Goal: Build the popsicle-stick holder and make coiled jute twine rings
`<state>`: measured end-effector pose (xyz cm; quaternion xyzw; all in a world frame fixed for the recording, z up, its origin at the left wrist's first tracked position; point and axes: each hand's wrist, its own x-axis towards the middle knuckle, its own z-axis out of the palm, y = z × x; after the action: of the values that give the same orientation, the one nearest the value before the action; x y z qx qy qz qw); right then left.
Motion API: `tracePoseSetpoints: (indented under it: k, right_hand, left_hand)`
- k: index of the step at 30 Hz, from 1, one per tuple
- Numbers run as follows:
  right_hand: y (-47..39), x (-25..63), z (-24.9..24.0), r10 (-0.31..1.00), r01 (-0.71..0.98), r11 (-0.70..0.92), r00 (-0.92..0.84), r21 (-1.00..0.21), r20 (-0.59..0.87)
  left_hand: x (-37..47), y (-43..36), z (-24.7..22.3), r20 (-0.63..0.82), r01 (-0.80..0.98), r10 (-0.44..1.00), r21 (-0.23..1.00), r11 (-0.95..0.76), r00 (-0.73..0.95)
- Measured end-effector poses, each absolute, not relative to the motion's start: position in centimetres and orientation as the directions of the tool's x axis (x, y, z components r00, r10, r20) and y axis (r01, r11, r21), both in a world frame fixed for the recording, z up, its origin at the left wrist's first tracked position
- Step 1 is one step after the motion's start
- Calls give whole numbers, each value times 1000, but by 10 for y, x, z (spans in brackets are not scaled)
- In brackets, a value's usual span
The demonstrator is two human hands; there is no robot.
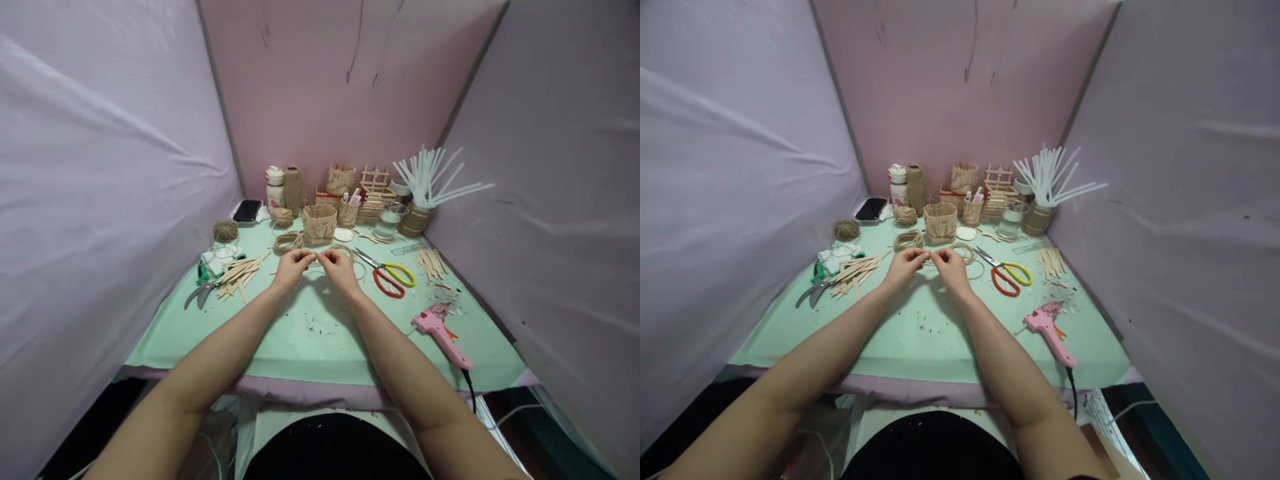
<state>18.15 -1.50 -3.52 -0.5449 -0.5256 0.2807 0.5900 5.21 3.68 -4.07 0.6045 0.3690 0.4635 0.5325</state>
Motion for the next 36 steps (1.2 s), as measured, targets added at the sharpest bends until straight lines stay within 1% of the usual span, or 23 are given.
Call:
tracePoseSetpoints:
  k: [4,6,10,14,18,20,22,26,29,32,34,36]
  right_hand:
    - [-15,181,-36,884,281,259,317,-924,344]
    - [-15,180,-37,862,319,260,349,-911,368]
    - [-13,178,-41,822,367,247,412,-897,394]
    - [-12,177,-43,792,365,237,463,-900,397]
    - [-9,178,-45,782,311,211,515,-926,352]
    - [-7,180,-45,804,267,206,502,-941,319]
    - [-6,183,-45,847,231,206,444,-951,291]
    - [-6,187,-43,899,205,224,335,-953,283]
    - [-8,187,-40,898,203,230,333,-952,288]
    - [-10,188,-37,905,206,197,338,-959,258]
    - [-11,189,-34,916,220,161,329,-962,229]
    - [-12,190,-31,920,228,138,331,-964,210]
  left_hand:
    - [52,37,-38,162,-47,915,987,-156,370]
    - [52,36,-36,165,-24,909,985,-169,383]
    - [54,32,-34,128,9,918,990,-142,375]
    - [58,27,-32,133,11,928,989,-146,348]
    - [62,23,-31,149,13,930,987,-163,335]
    - [62,23,-32,144,13,936,988,-157,320]
    - [60,24,-34,133,23,940,989,-147,314]
    - [53,29,-39,101,95,927,985,-145,361]
    - [51,32,-39,31,124,914,988,-88,405]
    - [51,33,-38,-34,89,906,996,-3,422]
    - [51,32,-36,-28,73,916,997,-2,401]
    - [51,31,-34,13,91,930,995,-50,367]
